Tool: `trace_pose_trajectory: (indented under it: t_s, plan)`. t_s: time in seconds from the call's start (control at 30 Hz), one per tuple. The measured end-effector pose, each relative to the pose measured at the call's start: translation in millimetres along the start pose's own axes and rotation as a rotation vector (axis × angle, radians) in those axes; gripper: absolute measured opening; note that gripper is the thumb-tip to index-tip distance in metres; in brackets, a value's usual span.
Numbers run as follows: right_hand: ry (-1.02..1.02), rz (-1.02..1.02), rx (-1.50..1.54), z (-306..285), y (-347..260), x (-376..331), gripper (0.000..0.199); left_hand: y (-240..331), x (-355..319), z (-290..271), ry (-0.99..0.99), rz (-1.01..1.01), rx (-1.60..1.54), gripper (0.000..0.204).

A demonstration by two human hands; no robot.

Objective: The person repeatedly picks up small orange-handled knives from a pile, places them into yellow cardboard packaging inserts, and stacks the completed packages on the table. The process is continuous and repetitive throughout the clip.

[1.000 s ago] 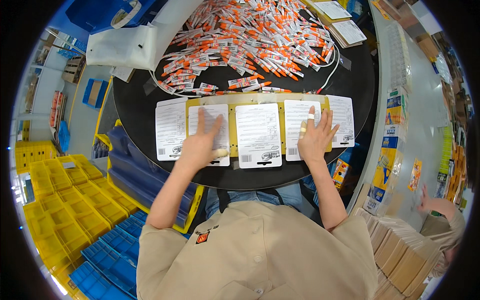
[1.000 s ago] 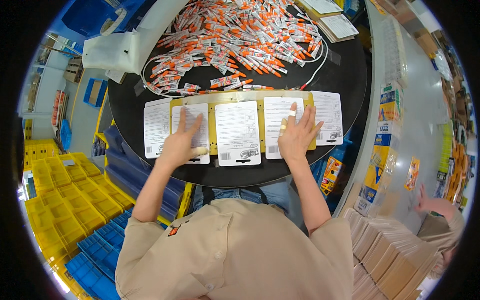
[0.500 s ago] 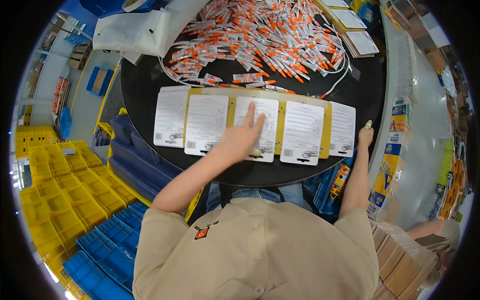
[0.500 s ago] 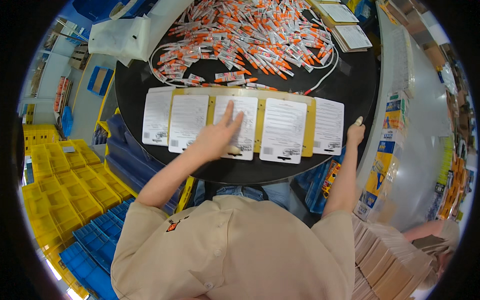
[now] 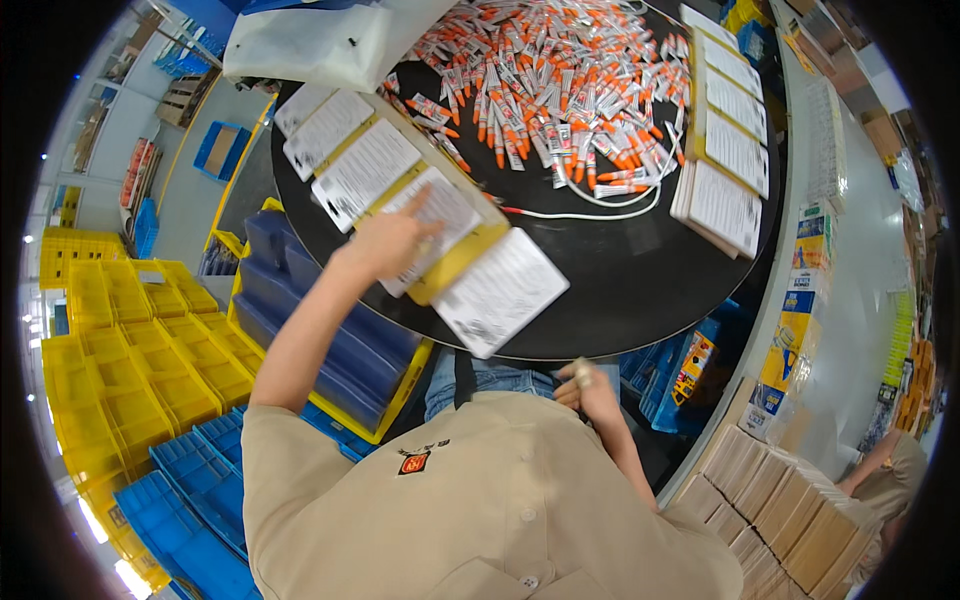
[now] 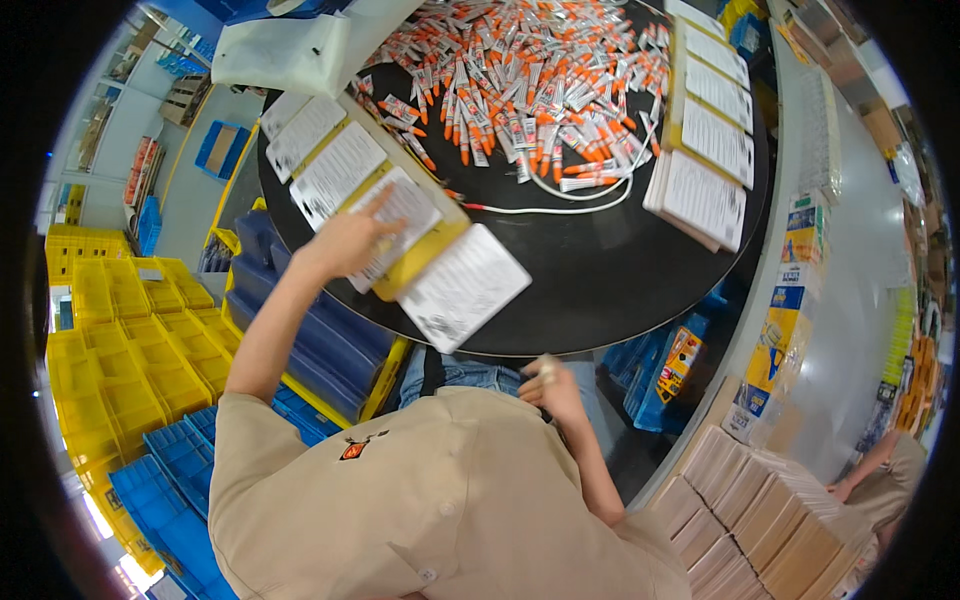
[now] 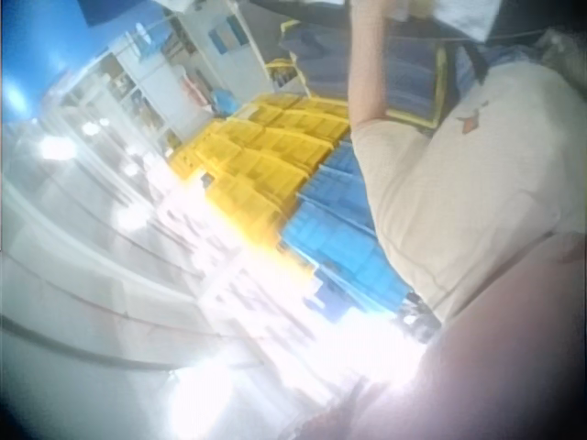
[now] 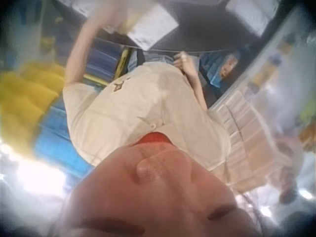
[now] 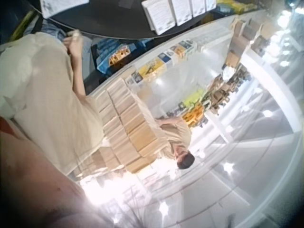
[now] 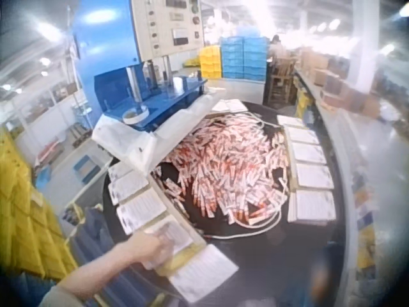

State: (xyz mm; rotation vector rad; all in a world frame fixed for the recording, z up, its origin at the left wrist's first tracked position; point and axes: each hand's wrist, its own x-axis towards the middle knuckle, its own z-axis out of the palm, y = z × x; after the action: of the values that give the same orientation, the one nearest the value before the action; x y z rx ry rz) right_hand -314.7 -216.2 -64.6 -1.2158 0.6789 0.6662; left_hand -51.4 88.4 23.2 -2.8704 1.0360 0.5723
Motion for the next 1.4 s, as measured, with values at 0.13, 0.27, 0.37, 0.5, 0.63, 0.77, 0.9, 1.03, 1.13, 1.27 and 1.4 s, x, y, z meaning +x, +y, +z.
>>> trace_pose_trajectory:
  t_s: [0.13,0.27,0.37,0.5,0.63,0.77,0.9,1.03,1.13,1.27,1.4]
  plan:
    - [0.309,-0.617,-0.134,-17.5,-48.4,-3.0,0.025,-35.4,-1.4,-10.7,0.444,-0.115,-0.087,0.044]
    - [1.317,-0.974,-0.648,-111.1,-92.2,51.2,0.03,27.0,0.1,-15.7,0.592,-0.151,-0.537,0.027]
    - [1.405,-0.354,-0.32,-167.7,-106.3,84.9,0.058,81.8,-14.1,-0.5,0.035,-0.266,-1.083,0.014]
    - [1.252,-0.37,0.145,-173.9,-85.2,96.8,0.061,105.6,-24.1,22.0,0.099,-0.316,-1.032,0.015]
    - [1.294,-0.438,0.022,-110.0,-21.7,97.0,0.066,69.4,-24.4,28.9,0.404,-0.696,-0.888,0.012]
    - [1.221,-0.504,0.063,-45.2,23.8,91.3,0.063,24.4,-21.8,33.4,0.435,-0.804,-0.867,0.016]
    - [1.124,-0.676,-0.223,-31.3,-13.1,56.9,0.059,-3.5,-21.0,42.9,0.5,-0.77,-0.831,0.018]
    - [1.029,-0.997,-1.527,-55.8,-110.1,17.6,0.047,-22.3,-25.8,43.9,0.572,-0.759,-0.773,0.021]
    - [0.741,-1.109,-1.025,-40.5,-139.6,11.7,0.034,-23.6,-37.0,32.6,0.882,-0.76,-0.885,0.022]
    - [0.248,-1.237,-1.604,8.7,-127.7,37.6,0.043,2.4,-48.4,-4.8,0.876,-0.508,-0.882,0.019]
    - [0.237,-1.456,-0.999,48.6,-126.7,63.7,0.031,48.6,-46.9,-65.0,0.897,-0.303,-1.125,0.019]
